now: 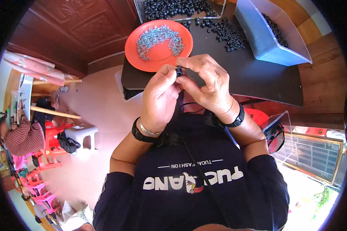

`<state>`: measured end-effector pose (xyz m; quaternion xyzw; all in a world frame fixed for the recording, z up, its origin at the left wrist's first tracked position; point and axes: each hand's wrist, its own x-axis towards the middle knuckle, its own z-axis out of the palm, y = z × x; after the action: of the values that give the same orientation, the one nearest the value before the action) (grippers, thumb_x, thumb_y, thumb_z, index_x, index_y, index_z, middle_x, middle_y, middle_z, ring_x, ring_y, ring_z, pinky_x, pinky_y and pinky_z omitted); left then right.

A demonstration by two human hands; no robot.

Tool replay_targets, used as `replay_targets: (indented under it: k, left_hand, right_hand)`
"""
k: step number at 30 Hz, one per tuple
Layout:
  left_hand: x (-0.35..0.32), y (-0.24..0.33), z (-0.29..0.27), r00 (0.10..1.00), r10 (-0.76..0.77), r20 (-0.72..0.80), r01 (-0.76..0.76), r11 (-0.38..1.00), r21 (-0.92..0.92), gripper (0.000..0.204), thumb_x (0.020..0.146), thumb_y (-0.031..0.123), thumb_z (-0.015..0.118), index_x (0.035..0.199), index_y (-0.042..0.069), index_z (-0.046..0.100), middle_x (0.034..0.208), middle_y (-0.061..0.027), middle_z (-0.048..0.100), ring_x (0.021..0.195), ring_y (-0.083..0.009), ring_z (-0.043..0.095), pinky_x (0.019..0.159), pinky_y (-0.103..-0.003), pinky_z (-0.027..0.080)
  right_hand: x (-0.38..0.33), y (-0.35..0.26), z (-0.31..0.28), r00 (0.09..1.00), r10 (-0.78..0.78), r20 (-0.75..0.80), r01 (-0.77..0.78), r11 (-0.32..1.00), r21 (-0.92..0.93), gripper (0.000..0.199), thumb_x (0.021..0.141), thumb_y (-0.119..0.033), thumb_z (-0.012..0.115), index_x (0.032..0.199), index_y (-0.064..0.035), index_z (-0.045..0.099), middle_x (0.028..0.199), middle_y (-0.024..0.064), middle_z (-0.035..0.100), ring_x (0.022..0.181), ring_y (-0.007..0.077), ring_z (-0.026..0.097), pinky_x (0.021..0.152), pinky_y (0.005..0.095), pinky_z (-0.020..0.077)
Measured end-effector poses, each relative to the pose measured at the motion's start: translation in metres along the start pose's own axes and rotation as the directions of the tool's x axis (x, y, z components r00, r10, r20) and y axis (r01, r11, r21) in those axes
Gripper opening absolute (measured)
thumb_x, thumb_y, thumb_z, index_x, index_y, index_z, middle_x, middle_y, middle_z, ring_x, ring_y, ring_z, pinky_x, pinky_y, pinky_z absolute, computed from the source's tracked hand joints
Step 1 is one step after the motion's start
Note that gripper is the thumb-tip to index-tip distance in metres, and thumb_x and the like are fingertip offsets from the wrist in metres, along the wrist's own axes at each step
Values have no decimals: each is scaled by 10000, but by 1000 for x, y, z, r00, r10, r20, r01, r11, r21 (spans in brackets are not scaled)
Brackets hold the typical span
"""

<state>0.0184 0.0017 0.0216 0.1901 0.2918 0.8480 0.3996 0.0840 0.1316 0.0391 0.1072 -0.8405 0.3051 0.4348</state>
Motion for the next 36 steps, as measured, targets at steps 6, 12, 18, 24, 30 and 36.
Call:
replay_targets:
  k: [6, 12, 18, 24, 30, 36]
  left_hand:
    - [-3, -5, -17, 995, 7, 95, -7, 1000, -2, 288, 990, 209, 375, 1157, 11, 501, 1141, -83, 547, 1079, -174, 514, 963, -353, 385]
    - [-3, -5, -17, 999, -14, 52, 12, 999, 40, 303, 984, 199, 379, 1176, 4, 507, 1165, -90, 559, 1096, -179, 519, 967, -349, 381]
    - [-3, -4, -3, 996, 5, -91, -3, 1000, 19, 136, 971, 164, 430, 935, 61, 510, 930, -20, 539, 885, -106, 513, 824, -291, 405]
    - [-4, -8, -7, 997, 6, -81, -4, 999, 32, 133, 962, 143, 414, 936, 56, 511, 911, -26, 544, 879, -108, 511, 824, -288, 402]
    - [0, -8, -6, 993, -57, -103, 48, 995, -85, 166, 975, 159, 400, 974, 43, 518, 978, -45, 548, 948, -132, 521, 864, -313, 414]
    - [2, -10, -11, 999, -42, -32, 38, 994, -106, 209, 990, 195, 386, 1053, 44, 516, 1049, -56, 552, 984, -146, 527, 879, -339, 421]
  right_hand:
    - [0, -1, -4, 1000, -7, 12, 7, 1000, -18, 410, 646, -7, 789, 1021, -40, 627, 951, 84, 683, 826, 248, 655, 713, 334, 535]
    - [2, -3, 0, 992, -125, 23, 127, 985, -121, 355, 678, -9, 730, 1016, -60, 633, 908, 79, 672, 816, 253, 652, 705, 340, 541]
    - [0, -4, 3, 991, -108, 75, 121, 976, -181, 309, 699, 1, 686, 996, -57, 624, 890, 82, 663, 794, 260, 645, 693, 344, 540]
    - [-4, -3, 7, 990, -112, 91, 128, 974, -186, 297, 701, 38, 691, 974, -56, 624, 863, 68, 657, 769, 249, 641, 678, 339, 535]
    - [-4, 2, 5, 990, -41, 136, 63, 986, -157, 300, 707, 7, 697, 994, -56, 634, 864, 79, 658, 776, 266, 641, 688, 350, 537]
    - [5, 0, -6, 992, 38, 121, -14, 981, -194, 274, 691, -61, 736, 953, -51, 658, 912, 102, 652, 823, 282, 638, 715, 369, 537]
